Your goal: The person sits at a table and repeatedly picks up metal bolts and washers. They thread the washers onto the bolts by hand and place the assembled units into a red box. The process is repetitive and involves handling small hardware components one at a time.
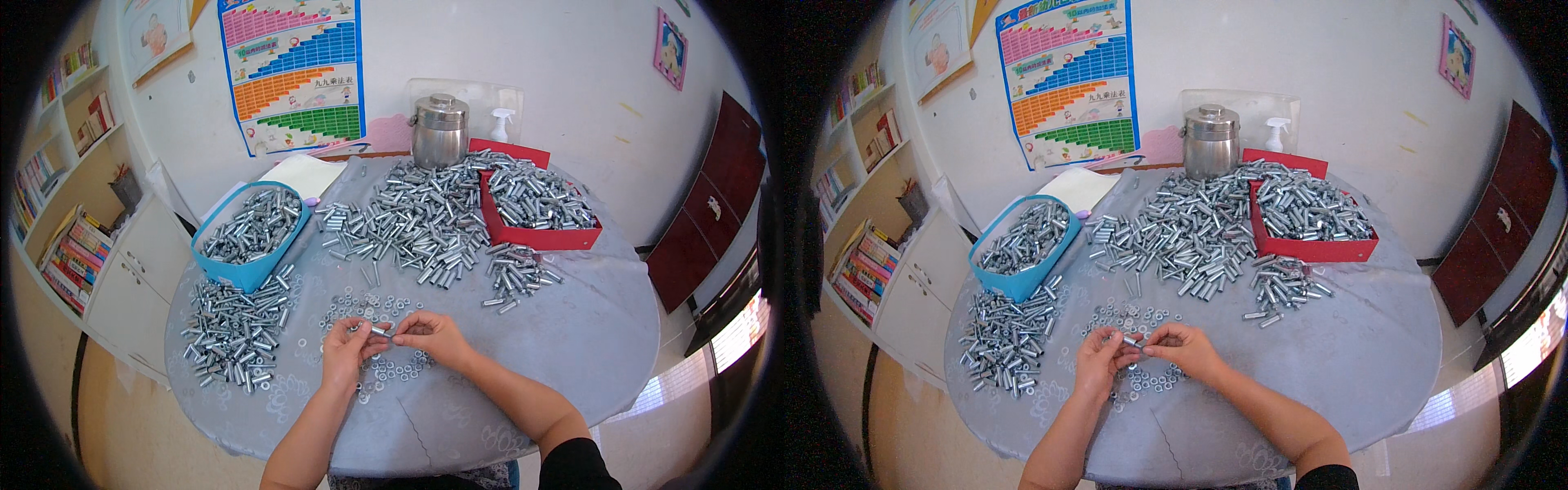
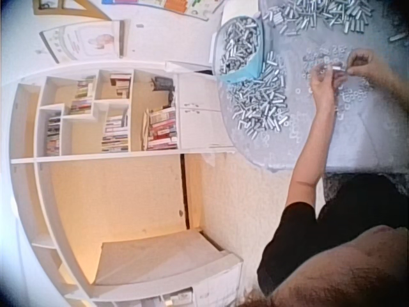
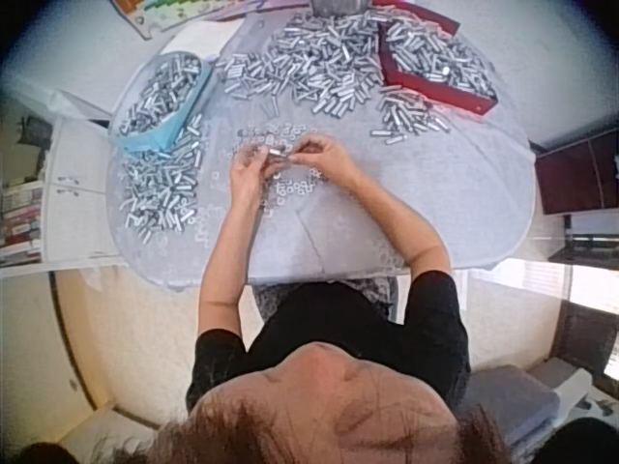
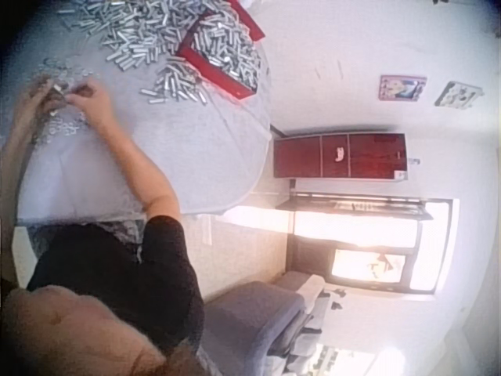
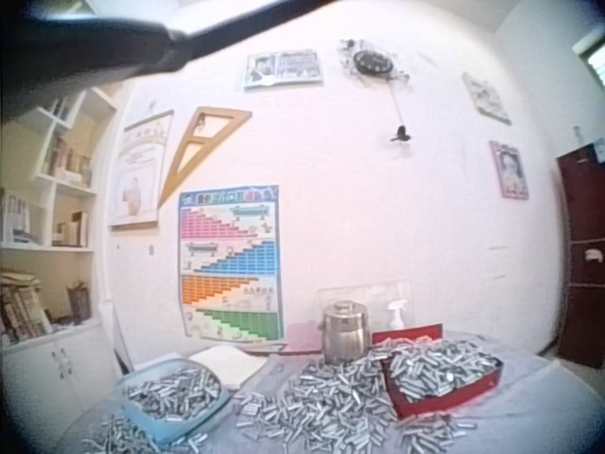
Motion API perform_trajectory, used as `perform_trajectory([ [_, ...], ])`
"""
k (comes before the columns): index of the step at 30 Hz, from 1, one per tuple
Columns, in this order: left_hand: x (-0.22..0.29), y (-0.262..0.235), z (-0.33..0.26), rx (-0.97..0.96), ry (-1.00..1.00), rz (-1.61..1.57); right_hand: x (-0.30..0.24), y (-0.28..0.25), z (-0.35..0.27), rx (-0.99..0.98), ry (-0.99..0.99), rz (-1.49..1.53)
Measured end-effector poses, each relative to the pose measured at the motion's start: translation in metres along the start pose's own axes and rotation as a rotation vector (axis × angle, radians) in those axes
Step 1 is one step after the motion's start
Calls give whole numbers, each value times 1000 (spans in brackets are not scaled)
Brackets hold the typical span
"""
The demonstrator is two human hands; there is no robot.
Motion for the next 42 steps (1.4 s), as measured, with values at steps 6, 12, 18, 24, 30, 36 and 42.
perform_trajectory([
  [6, -8, -3, 0, 37, -58, -68, -26, 0, -2, 81, -267, -443],
  [12, -14, 0, -3, 32, -122, -17, -36, 3, -7, 187, -325, -558],
  [18, -5, -12, -1, 104, -61, -30, -25, 2, -5, 131, -208, -434],
  [24, 15, -27, 0, 163, 35, -123, -22, 74, -22, -561, -621, -1067],
  [30, 13, -24, -1, 151, 13, -91, 2, 62, -21, -536, -514, -1354],
  [36, 17, -23, -3, 176, -8, -81, -21, 25, -9, -231, -436, -1484],
  [42, 15, -24, -2, 160, -20, -76, -33, 33, -9, -279, -415, -1151],
])
Point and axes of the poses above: each hand's wrist, its own z-axis towards the middle knuckle, its own y-axis out of the palm, x = y × z, the point moved 8 cm from there along z, towards the middle knuckle, and after that the axes turned 7 degrees about -y, right-handed, at the moved point
